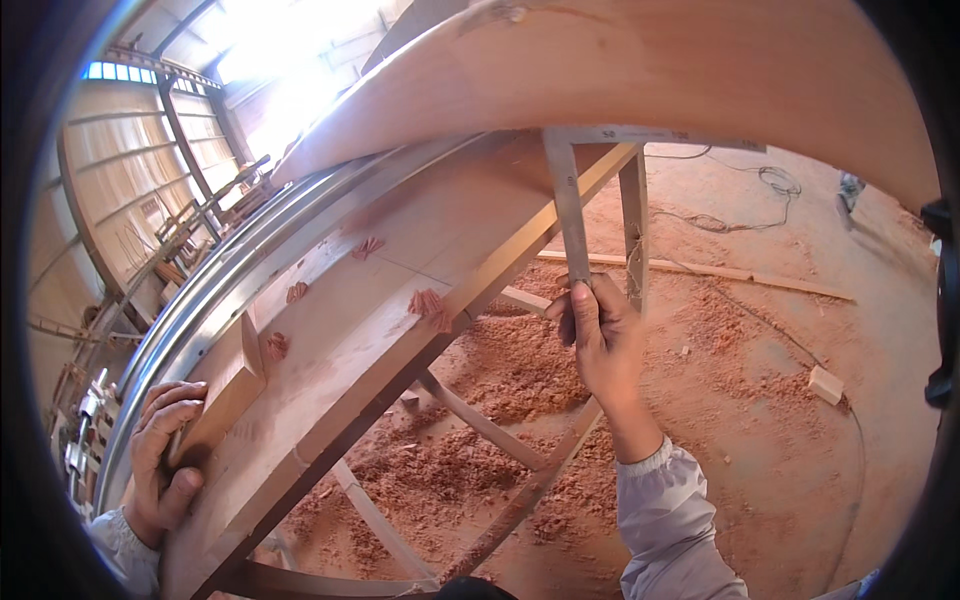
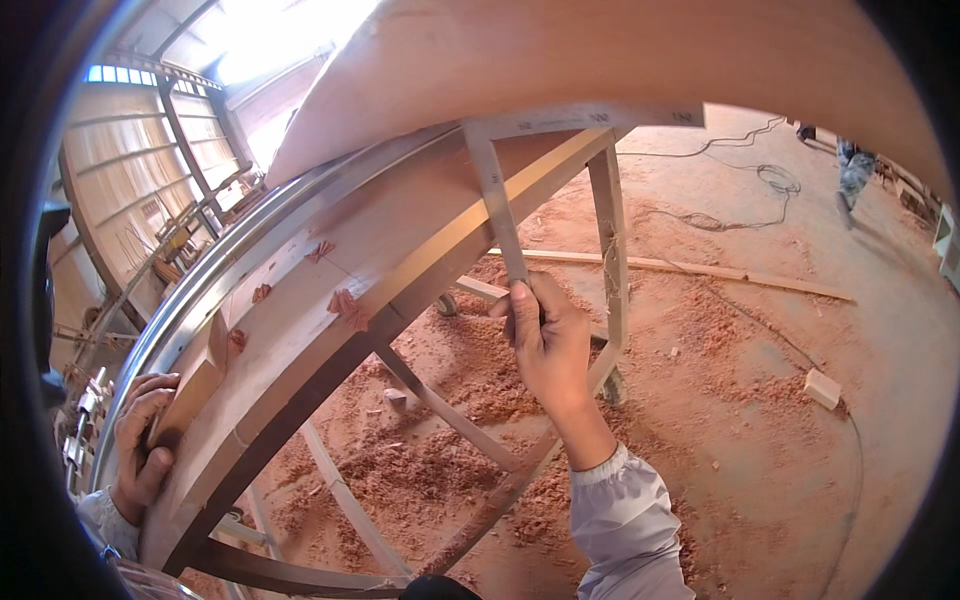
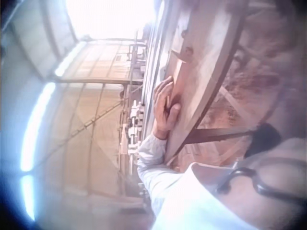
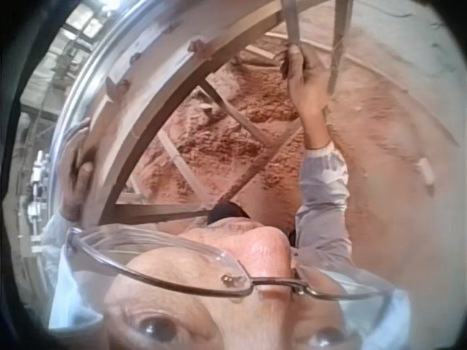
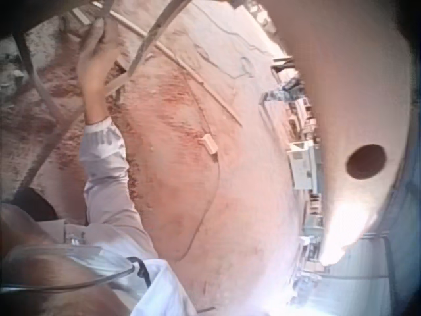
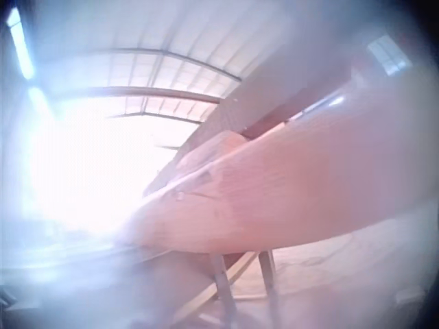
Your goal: The person uses a metal square to measure and mark a curved wooden piece in a workshop. They repeatedly position the square along the curve, mark lines, and adjust the tool while wood shavings accumulate on the work surface.
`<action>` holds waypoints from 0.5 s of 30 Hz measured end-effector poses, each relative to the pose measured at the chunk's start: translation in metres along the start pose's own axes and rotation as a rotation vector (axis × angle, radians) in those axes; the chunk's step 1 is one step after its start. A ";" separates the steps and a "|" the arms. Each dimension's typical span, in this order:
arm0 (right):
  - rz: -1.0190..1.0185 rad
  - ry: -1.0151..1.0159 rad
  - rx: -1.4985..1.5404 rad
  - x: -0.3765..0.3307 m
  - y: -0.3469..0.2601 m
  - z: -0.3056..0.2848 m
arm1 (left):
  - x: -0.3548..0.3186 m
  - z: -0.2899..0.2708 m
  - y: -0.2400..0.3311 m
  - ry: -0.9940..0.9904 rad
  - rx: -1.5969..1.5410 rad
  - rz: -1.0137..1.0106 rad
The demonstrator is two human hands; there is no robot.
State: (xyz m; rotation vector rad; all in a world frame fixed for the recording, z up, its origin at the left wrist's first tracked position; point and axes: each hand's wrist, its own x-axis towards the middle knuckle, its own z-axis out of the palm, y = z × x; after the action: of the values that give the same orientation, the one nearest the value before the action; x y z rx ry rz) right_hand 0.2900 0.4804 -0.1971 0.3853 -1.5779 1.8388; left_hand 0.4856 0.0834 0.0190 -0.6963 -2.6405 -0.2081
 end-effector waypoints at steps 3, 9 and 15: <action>-0.032 0.012 0.022 0.007 0.004 0.001 | 0.001 0.005 -0.008 0.008 -0.025 0.037; -0.024 0.012 0.060 0.013 0.002 0.004 | 0.001 0.002 -0.006 -0.016 0.018 0.018; -0.029 -0.007 0.037 0.015 0.004 0.001 | 0.003 0.001 -0.004 -0.020 0.041 0.004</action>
State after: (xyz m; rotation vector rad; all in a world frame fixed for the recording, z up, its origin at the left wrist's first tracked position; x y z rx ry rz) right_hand 0.2763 0.4834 -0.1902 0.4294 -1.5370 1.8481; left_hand 0.4810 0.0812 0.0189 -0.6931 -2.6550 -0.1464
